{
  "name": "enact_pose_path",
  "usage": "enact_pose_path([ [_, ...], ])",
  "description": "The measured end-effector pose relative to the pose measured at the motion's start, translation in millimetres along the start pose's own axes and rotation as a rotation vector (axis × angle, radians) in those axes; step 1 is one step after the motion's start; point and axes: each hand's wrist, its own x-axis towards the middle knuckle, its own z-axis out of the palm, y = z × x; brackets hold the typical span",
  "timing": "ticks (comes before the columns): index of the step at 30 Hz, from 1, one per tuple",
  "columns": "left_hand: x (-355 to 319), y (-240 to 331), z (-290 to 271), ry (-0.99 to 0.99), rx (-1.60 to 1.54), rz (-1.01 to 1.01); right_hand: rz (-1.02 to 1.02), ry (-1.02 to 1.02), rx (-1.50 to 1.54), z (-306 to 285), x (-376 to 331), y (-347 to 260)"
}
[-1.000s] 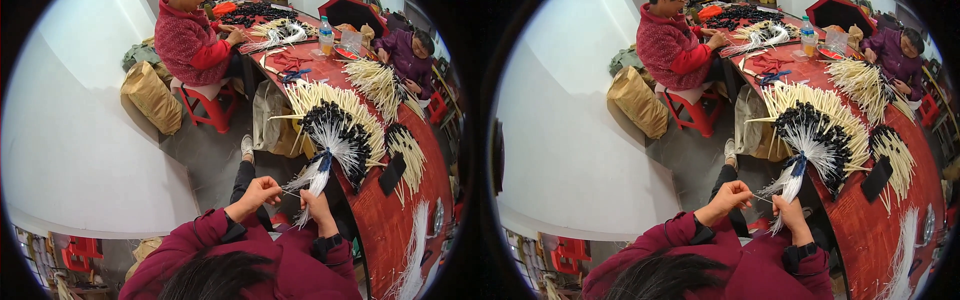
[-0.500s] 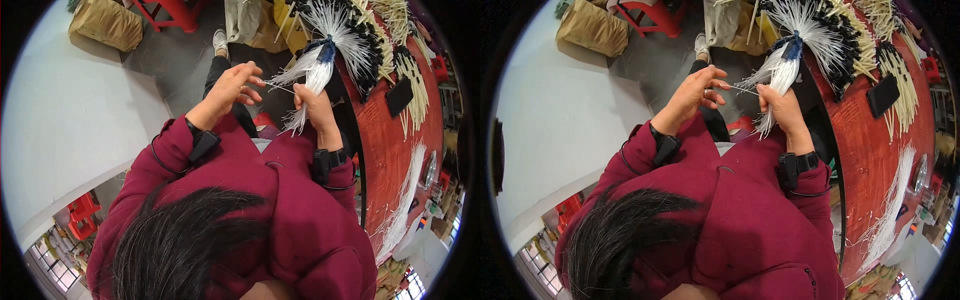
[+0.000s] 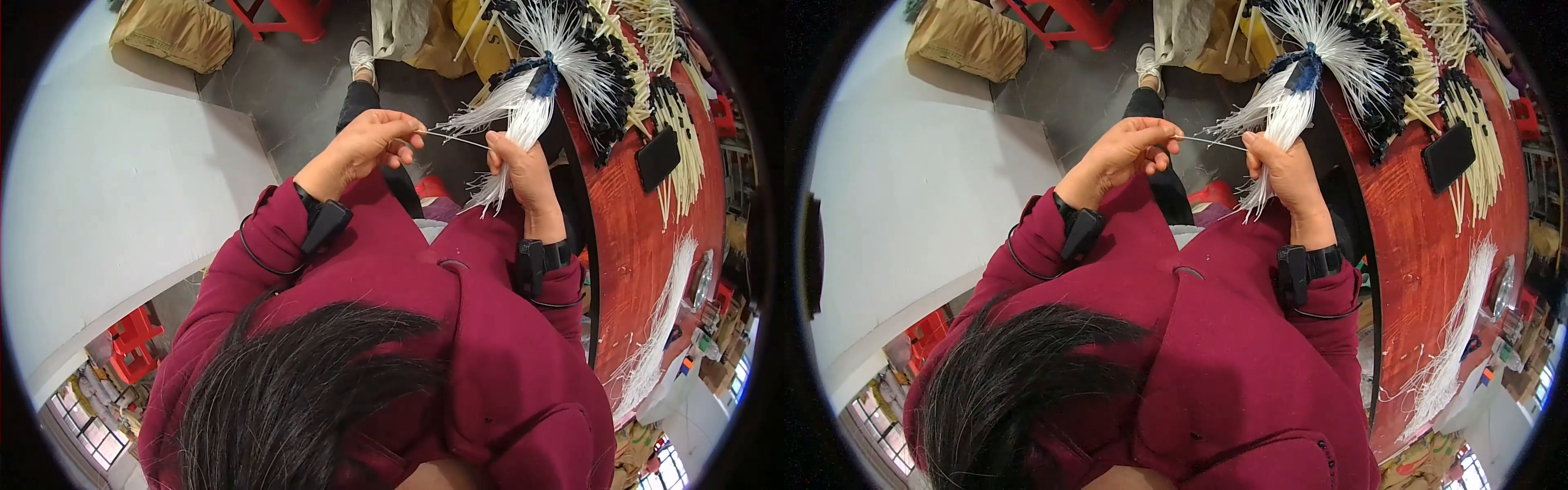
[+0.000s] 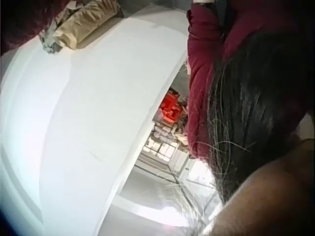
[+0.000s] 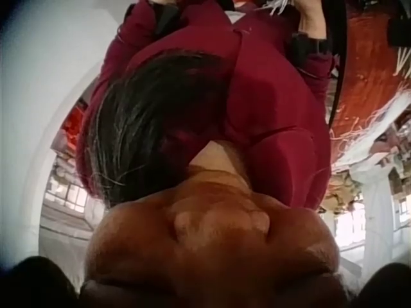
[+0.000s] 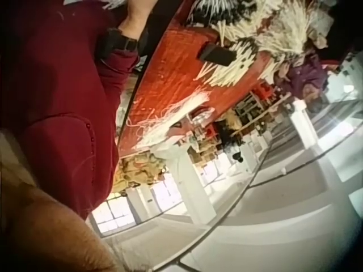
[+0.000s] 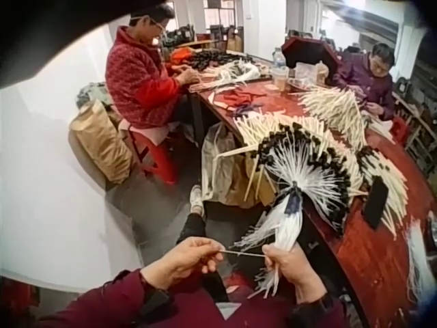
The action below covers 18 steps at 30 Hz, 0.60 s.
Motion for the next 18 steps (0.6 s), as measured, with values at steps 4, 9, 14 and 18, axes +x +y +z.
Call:
enact_pose_path([
  [4,-7.3,10.6,4.6,0.005,-0.013,-0.008,-0.008,0.025,0.009,1.7,0.4,-0.2],
  [9,-7.9,7.2,8.2,-0.022,0.258,0.089,-0.007,0.029,0.023,1.4,-0.5,0.8],
  [14,0.3,-0.9,-8.2,-0.162,0.185,0.016,-0.008,-0.005,-0.011,-4.6,-0.4,0.7],
  [18,6.0,-10.7,-17.1,-0.328,-0.144,-0.065,0.001,0.015,-0.022,-1.0,0.5,-1.6],
])
